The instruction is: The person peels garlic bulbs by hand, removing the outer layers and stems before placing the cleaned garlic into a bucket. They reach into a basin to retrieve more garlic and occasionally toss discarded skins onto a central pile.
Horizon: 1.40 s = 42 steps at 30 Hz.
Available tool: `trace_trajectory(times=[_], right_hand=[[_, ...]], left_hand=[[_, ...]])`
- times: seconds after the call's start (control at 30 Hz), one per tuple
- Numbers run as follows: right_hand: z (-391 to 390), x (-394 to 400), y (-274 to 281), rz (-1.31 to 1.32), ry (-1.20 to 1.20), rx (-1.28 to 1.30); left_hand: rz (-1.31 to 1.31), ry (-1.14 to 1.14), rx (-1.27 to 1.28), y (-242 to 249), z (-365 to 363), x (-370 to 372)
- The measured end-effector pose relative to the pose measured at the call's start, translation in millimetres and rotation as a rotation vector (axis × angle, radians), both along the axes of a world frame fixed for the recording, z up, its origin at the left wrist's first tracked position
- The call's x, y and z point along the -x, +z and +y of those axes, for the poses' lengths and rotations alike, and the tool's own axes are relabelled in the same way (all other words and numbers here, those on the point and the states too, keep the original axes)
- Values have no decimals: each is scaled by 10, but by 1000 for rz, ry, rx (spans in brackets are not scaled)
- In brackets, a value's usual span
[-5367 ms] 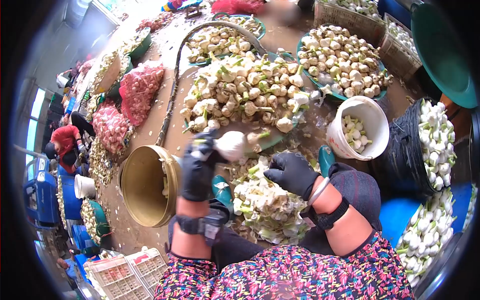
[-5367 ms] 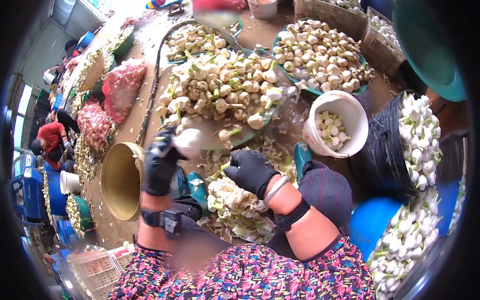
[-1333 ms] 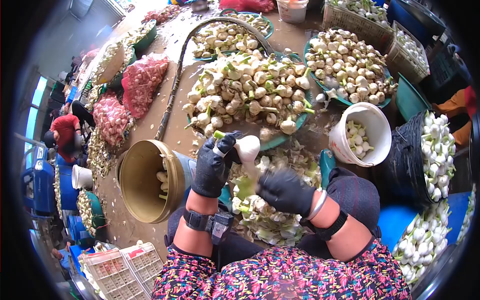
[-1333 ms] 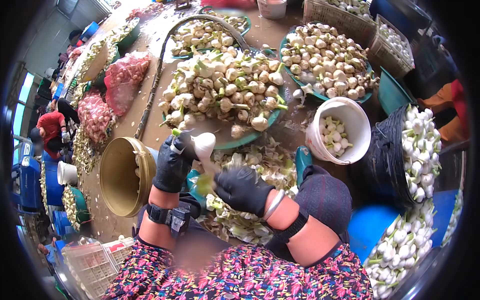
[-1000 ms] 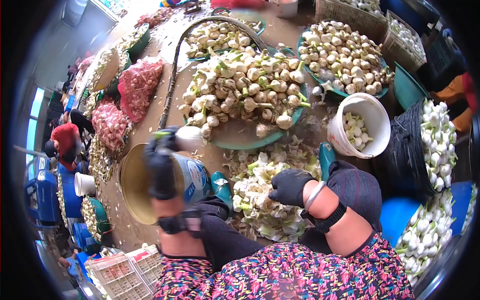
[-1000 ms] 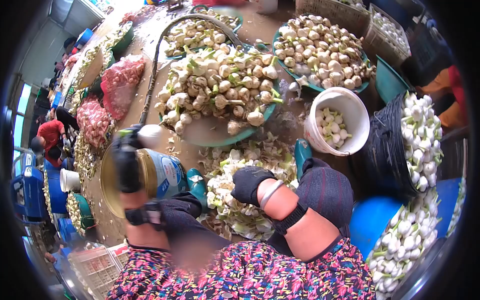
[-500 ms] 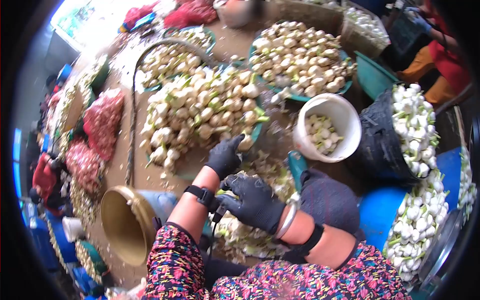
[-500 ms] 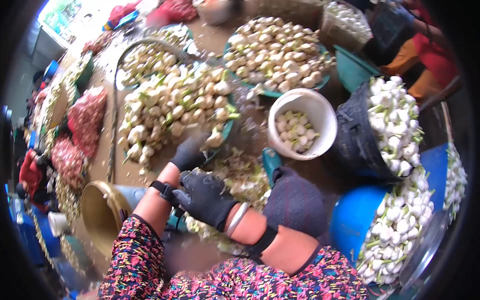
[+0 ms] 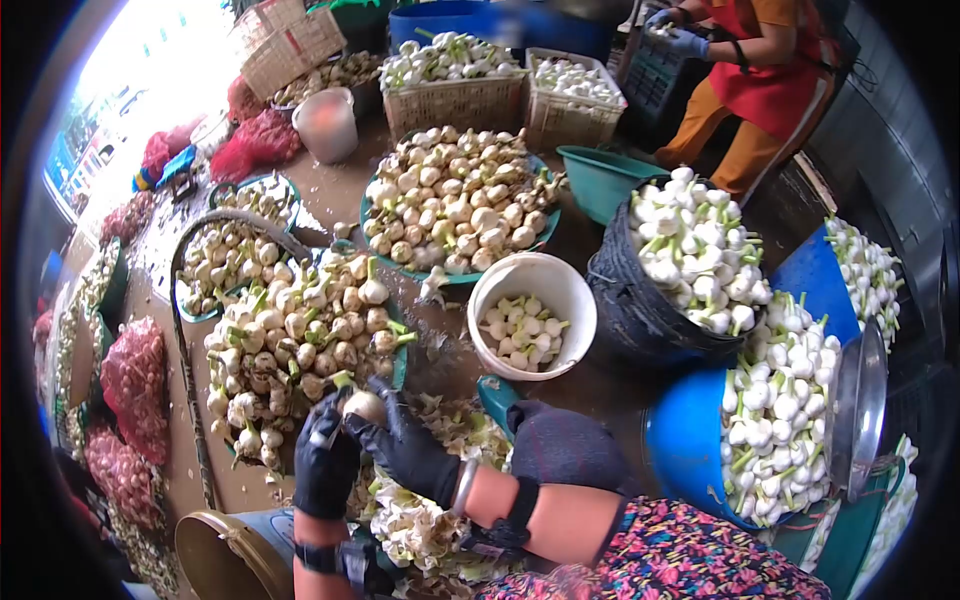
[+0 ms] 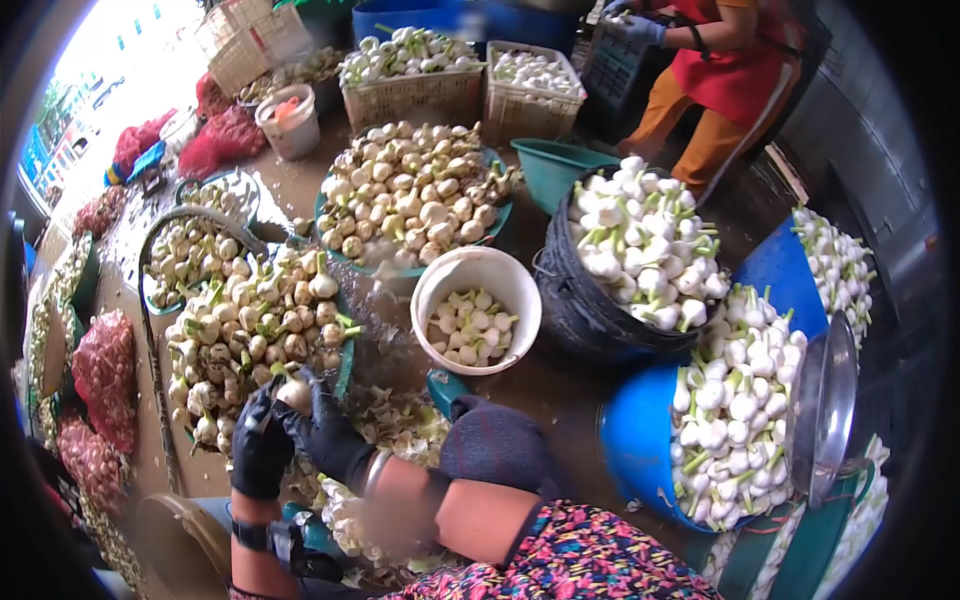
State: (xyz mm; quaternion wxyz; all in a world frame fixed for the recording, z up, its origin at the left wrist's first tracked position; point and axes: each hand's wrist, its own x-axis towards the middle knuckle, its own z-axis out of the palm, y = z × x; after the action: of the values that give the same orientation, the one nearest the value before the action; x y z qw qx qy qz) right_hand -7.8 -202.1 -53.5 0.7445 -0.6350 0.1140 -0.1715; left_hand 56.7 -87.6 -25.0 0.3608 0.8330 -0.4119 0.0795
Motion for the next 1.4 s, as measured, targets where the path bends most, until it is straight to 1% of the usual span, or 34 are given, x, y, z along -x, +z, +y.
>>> trace_trajectory(times=[0.03, 0.07, 0.1, 0.17, 0.2, 0.23, 0.3, 0.33, 0.37, 0.43, 0.47, 0.5, 0.57, 0.6, 0.63, 0.7, 0.8, 0.83, 0.87, 0.97, 1.03, 1.07, 1.1, 1.17, 1.2, 1.27, 1.3, 1.37, 1.4], right_hand=[[-18, -2, 63, 45, 110, -256], [17, 24, 38, -36, 80, -153], [6, 68, 136, -26, 138, -216], [-25, 117, 226, 33, 234, -225], [-41, 140, 240, 26, 369, -345], [5, 120, 191, -39, 509, -443], [54, 142, 175, -141, 628, -277], [44, 174, 250, -37, 692, -352], [92, 174, 227, -62, 714, -373], [158, 196, 271, -166, 680, -180], [150, 228, 303, -133, 671, 6], [193, 275, 337, -186, 521, 169], [169, 315, 367, -313, 436, 381], [170, 320, 376, -310, 440, 384], [174, 311, 383, -285, 419, 415], [164, 296, 389, -257, 399, 442], [159, 258, 298, -106, 600, 48], [255, 225, 195, -131, 575, -197], [275, 229, 101, -118, 578, -207], [246, 232, 133, -97, 579, -164], [241, 252, 185, -90, 573, -125], [241, 241, 163, -61, 612, -229], [260, 231, 128, -63, 616, -227], [312, 230, 66, -66, 561, -440], [278, 215, 111, -68, 564, -438], [215, 186, 179, 267, 717, -975], [210, 146, 68, 286, 913, -1158], [55, 247, 192, 356, 1196, -1070], [158, 360, 180, 244, 1075, -787]], left_hand=[[19, 54, 6, 93, 21, 128], [95, 50, 115, 84, 96, 202], [337, 154, 225, 210, 99, 348], [98, 108, -45, 183, 387, 329], [253, 117, -47, 88, 547, 360], [240, 112, -39, 156, 518, 430], [1182, -26, 811, 280, 446, 597], [1159, -1, 760, 286, 486, 621], [1154, -7, 762, 303, 503, 653], [1107, 63, 786, 314, 527, 708], [1047, 90, 771, 171, 657, 673], [1043, 88, 773, 213, 644, 670], [1008, 87, 668, 309, 631, 706], [303, 105, 107, 377, 609, 715], [303, 107, 111, 377, 578, 709], [980, 142, 751, 336, 538, 695], [1021, 116, 815, 185, 662, 613], [1026, 127, 809, 181, 697, 629], [1054, 118, 812, 184, 720, 635], [1100, 125, 835, 256, 702, 651], [1083, 201, 713, 269, 742, 629], [1076, 208, 757, 264, 708, 640], [1072, 209, 760, 268, 711, 640], [1051, 211, 763, 276, 711, 634], [1048, 211, 766, 267, 720, 631], [877, 283, 551, 215, 781, 625], [693, 322, 364, 173, 836, 597], [245, 215, 116, 182, 800, 581], [148, 172, 38, 263, 737, 614]])
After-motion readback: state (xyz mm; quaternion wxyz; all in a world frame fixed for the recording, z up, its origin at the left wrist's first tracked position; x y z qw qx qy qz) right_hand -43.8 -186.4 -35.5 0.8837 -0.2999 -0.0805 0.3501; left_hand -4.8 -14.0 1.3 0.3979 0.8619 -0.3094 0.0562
